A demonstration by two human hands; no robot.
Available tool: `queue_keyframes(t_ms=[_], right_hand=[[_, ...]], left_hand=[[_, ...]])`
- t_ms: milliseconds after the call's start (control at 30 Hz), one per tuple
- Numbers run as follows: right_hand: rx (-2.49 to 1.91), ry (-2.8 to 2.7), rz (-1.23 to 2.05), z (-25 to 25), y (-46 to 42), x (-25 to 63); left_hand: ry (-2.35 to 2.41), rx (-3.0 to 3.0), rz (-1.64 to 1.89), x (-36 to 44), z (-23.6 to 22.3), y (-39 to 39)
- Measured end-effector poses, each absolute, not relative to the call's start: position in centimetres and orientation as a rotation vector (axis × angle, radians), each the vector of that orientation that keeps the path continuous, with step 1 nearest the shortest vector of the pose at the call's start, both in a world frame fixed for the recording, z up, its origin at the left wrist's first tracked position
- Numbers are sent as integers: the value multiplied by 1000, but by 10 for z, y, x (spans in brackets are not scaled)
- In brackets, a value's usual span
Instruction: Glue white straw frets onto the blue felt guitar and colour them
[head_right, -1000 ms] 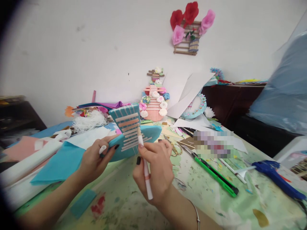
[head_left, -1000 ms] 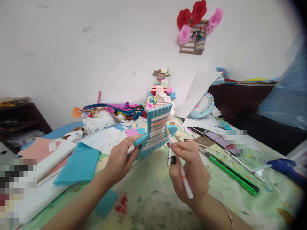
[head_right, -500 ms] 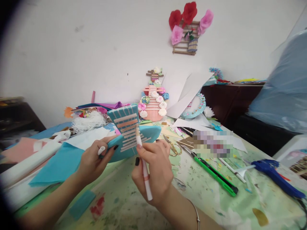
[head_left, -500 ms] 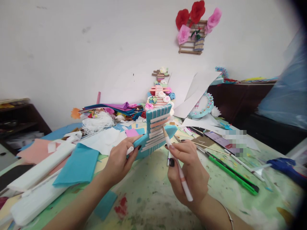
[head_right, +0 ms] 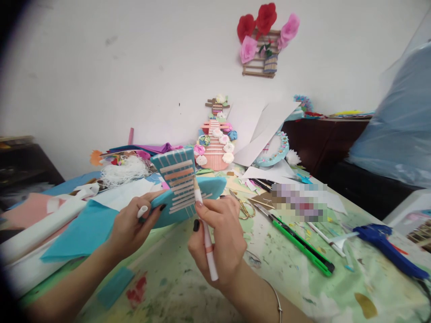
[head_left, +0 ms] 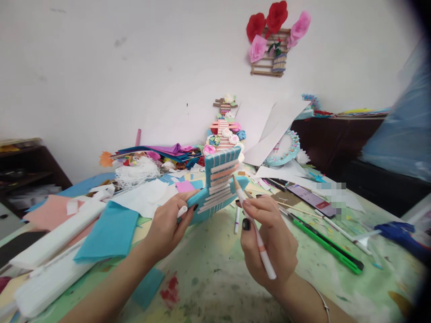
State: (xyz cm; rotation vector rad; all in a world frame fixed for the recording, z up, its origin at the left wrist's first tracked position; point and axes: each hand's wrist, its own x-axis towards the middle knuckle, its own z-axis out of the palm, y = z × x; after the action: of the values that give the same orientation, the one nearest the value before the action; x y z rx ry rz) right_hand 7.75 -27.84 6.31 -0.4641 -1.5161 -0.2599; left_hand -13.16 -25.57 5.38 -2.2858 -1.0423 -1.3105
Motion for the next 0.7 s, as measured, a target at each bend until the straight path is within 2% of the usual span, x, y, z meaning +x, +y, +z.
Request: queue_keyframes(t_ms=[700], right_hand=[[-431,-1514,-185,61,-277,77]], left_hand=[[-1040,-2254,-1270,-131,55,-258]])
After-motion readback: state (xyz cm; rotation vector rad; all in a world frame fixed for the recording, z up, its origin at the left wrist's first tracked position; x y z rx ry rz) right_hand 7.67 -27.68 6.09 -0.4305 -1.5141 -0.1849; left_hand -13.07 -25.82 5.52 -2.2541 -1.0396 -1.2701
